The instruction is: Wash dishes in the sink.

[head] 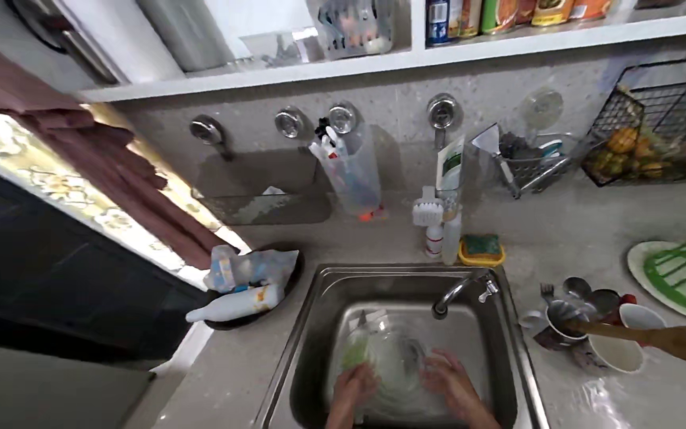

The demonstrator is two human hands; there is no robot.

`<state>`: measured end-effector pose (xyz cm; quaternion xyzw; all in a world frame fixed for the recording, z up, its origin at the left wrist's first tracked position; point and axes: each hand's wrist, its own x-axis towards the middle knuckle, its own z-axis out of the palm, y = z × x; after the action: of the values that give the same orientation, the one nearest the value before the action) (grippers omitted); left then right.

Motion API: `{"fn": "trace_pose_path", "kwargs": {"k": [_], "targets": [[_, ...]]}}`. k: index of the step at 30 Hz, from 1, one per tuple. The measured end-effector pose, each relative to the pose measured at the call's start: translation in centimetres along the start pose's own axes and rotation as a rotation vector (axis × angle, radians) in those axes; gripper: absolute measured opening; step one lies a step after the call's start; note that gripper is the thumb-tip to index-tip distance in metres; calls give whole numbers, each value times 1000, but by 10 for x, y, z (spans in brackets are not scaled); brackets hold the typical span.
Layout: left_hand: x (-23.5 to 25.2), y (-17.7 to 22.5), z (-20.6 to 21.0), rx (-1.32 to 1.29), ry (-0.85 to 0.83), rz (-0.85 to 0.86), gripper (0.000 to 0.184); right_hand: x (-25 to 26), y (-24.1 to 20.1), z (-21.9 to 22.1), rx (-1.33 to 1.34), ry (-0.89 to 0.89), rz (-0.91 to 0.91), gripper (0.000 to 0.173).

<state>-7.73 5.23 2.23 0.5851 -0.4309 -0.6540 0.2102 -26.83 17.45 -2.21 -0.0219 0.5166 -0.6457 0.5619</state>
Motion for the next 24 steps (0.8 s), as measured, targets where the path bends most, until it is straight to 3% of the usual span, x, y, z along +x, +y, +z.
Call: {"fn": "trace_pose_path", "kwargs": {"k": [5, 10, 18, 24], "targets": [[15, -3, 50, 33, -157, -14, 41, -22, -2, -32, 27, 158, -215, 43], [26, -6, 74, 36, -235, 6, 39, -33, 9, -50, 92, 167, -372, 50], [40, -20, 95, 75, -359, -46, 46, -41, 19, -68, 155, 230, -412, 50], [42, -14, 103, 34, -369, -47, 41, -41, 18, -73, 182, 243, -426, 48]]}}
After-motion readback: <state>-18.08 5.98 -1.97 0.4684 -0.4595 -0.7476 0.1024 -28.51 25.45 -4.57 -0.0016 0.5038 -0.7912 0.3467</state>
